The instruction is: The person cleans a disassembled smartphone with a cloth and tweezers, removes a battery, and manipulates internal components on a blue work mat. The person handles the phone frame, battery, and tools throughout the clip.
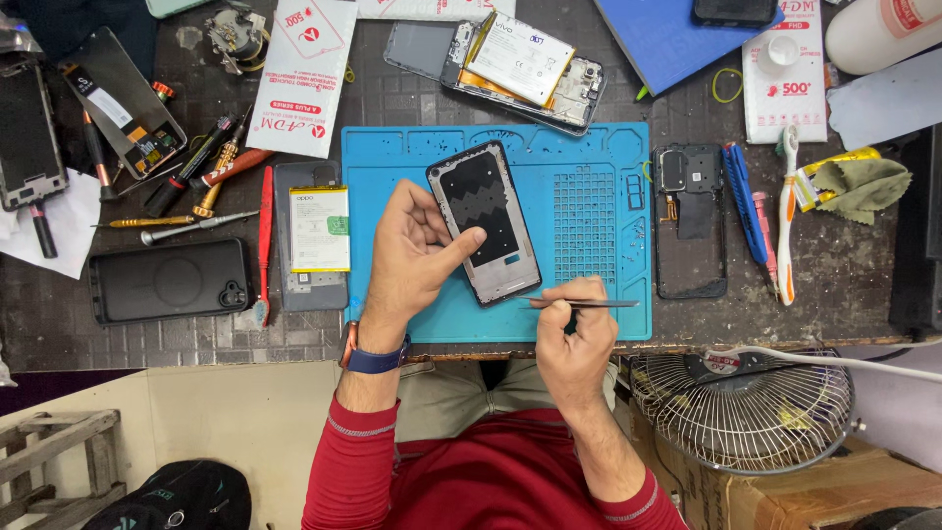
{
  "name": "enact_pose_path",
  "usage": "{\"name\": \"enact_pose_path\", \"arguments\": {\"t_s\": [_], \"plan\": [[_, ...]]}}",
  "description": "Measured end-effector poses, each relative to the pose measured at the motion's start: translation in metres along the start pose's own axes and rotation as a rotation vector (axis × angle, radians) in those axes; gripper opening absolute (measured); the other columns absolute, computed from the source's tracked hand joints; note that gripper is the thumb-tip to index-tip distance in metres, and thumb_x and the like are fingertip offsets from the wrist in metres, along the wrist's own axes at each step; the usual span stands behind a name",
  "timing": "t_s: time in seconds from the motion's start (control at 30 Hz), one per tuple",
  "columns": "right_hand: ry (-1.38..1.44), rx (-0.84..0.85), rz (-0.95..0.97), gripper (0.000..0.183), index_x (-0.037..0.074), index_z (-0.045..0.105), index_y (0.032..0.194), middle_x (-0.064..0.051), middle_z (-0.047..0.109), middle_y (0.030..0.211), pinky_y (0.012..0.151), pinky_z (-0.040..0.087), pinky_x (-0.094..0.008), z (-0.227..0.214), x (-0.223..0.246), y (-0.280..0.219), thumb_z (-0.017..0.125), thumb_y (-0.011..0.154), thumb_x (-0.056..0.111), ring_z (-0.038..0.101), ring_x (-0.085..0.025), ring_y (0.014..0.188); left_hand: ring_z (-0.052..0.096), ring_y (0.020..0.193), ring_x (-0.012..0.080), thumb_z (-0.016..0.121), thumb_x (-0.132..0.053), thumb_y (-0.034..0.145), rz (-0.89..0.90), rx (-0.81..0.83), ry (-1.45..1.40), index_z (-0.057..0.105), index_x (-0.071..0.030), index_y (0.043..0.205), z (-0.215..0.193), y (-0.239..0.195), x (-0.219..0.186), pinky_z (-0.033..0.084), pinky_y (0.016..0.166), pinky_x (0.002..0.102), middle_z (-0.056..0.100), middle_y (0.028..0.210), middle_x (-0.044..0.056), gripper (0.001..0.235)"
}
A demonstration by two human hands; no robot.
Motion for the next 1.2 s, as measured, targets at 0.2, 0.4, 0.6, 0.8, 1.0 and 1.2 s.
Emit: {"name": "enact_pose_path", "arguments": {"t_s": [0.2, 0.4, 0.6, 0.8, 1.0, 1.2], "plan": [[-0.056, -0.037, 0.005, 0.008, 0.001, 0.057, 0.101, -0.008, 0.064, 0.087, 0.068, 0.056, -0.030, 0.002, -0.002, 0.000, 0.049, 0.097, 0.000, 0.070, -0.017, 0.075, 0.066, 0.081, 0.0069, 0.079, -0.002, 0.089, -0.021, 0.013, 0.001, 0.046, -0.006, 0.103, 0.002, 0.003, -0.002, 0.059, 0.071, 0.023, 0.064, 0.090, 0.004, 0.037], [-0.110, -0.070, -0.057, 0.007, 0.001, 0.057, 0.100, -0.010, 0.064, 0.087, 0.070, 0.054, -0.033, 0.002, 0.000, -0.003, 0.051, 0.096, 0.002, 0.066, -0.020, 0.077, 0.064, 0.081, 0.0074, 0.081, -0.002, 0.088, -0.038, 0.002, 0.007, 0.047, -0.005, 0.103, 0.001, 0.003, 0.002, 0.057, 0.071, 0.023, 0.063, 0.089, 0.004, 0.038], [-0.128, -0.075, -0.069, 0.007, 0.001, 0.057, 0.100, -0.010, 0.063, 0.086, 0.070, 0.053, -0.034, 0.001, 0.003, -0.001, 0.052, 0.095, 0.002, 0.065, -0.021, 0.077, 0.064, 0.080, 0.0078, 0.081, -0.003, 0.087, -0.060, -0.007, 0.015, 0.048, -0.004, 0.103, 0.001, 0.003, 0.005, 0.056, 0.071, 0.023, 0.065, 0.089, 0.005, 0.037], [-0.129, -0.066, -0.088, 0.006, 0.001, 0.056, 0.101, -0.010, 0.065, 0.085, 0.072, 0.052, -0.035, 0.001, 0.003, 0.000, 0.052, 0.096, 0.002, 0.064, -0.022, 0.078, 0.066, 0.081, 0.0084, 0.080, -0.002, 0.086, -0.078, -0.010, 0.005, 0.049, -0.004, 0.104, 0.001, 0.004, 0.006, 0.057, 0.070, 0.023, 0.068, 0.091, 0.006, 0.036], [-0.126, -0.081, -0.067, 0.007, 0.001, 0.056, 0.101, -0.011, 0.065, 0.086, 0.073, 0.053, -0.035, 0.001, 0.003, 0.000, 0.053, 0.095, 0.001, 0.065, -0.022, 0.079, 0.068, 0.081, 0.0089, 0.080, -0.001, 0.087, -0.105, -0.006, 0.010, 0.047, -0.003, 0.103, 0.001, 0.006, 0.007, 0.057, 0.070, 0.023, 0.070, 0.092, 0.008, 0.037], [-0.105, -0.097, -0.060, 0.010, 0.001, 0.056, 0.100, -0.010, 0.065, 0.086, 0.073, 0.054, -0.033, 0.002, 0.008, 0.001, 0.057, 0.091, -0.002, 0.066, -0.021, 0.079, 0.067, 0.081, 0.0086, 0.080, 0.000, 0.086, -0.112, -0.035, 0.060, 0.049, -0.002, 0.106, 0.003, 0.007, 0.003, 0.057, 0.069, 0.023, 0.068, 0.092, 0.007, 0.037]]}}
Point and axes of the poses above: each hand's wrist, its own y-axis towards the middle knuckle, its own z-axis out of the palm, x = y × z, the point moved 4 cm from there along y, towards the middle knuckle
